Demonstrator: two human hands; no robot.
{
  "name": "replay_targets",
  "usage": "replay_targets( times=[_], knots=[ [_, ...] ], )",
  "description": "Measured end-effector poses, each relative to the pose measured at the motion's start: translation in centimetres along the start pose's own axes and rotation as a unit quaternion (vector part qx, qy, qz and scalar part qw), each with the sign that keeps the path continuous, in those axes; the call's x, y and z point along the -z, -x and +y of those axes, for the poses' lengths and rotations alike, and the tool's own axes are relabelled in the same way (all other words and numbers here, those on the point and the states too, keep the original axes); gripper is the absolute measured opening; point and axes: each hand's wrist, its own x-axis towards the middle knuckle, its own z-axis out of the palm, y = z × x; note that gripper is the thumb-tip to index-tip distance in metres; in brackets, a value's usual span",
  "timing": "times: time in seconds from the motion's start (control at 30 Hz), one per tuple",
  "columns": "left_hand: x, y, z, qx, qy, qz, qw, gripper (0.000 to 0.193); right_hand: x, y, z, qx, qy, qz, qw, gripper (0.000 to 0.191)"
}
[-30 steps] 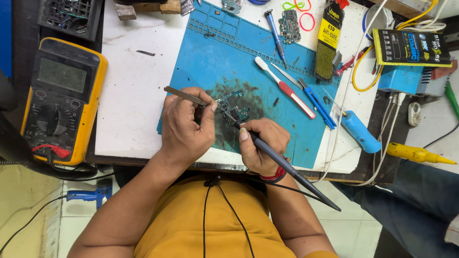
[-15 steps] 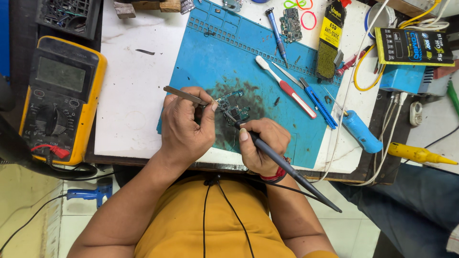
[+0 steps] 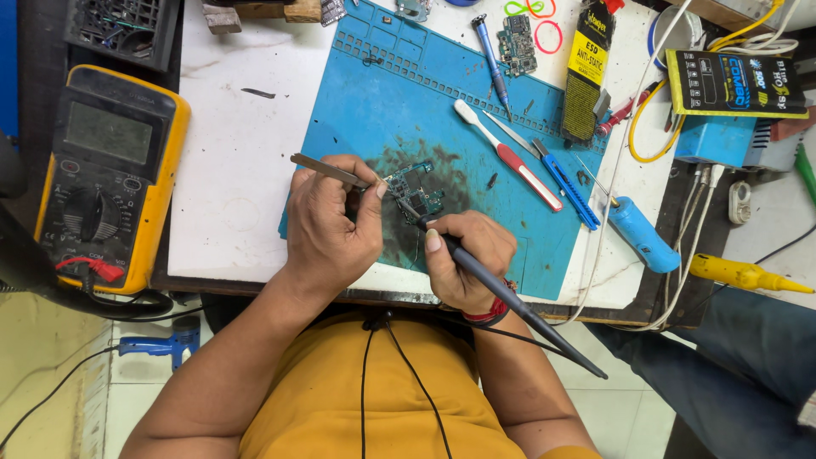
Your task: The person solders components on a small circuit board held with tweezers on a repair bench, using a soldering iron and a file-like tool, then sets the board aside and picks up a disassembled smartphone, pressing and fitting parts on its exposed board.
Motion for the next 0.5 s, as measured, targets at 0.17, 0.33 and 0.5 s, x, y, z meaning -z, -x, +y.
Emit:
replay_targets(
  times=[0.17, 0.33, 0.5],
  knots=[
    [0.00, -0.02, 0.03, 0.004, 0.001, -0.006, 1.000, 0.017, 0.06, -0.02, -0.01, 0.001, 0.003, 0.004, 1.000, 0.006],
    [-0.03, 0.01, 0.09, 0.001, 0.001, -0.002, 1.000, 0.017, 0.05, 0.00, -0.05, -0.005, 0.008, 0.006, 1.000, 0.007],
    [-0.07, 0.04, 0.07, 0.002, 0.000, -0.001, 1.000, 0.017, 0.05, 0.03, 0.00, -0.003, 0.003, 0.004, 1.000, 0.007]
  ],
)
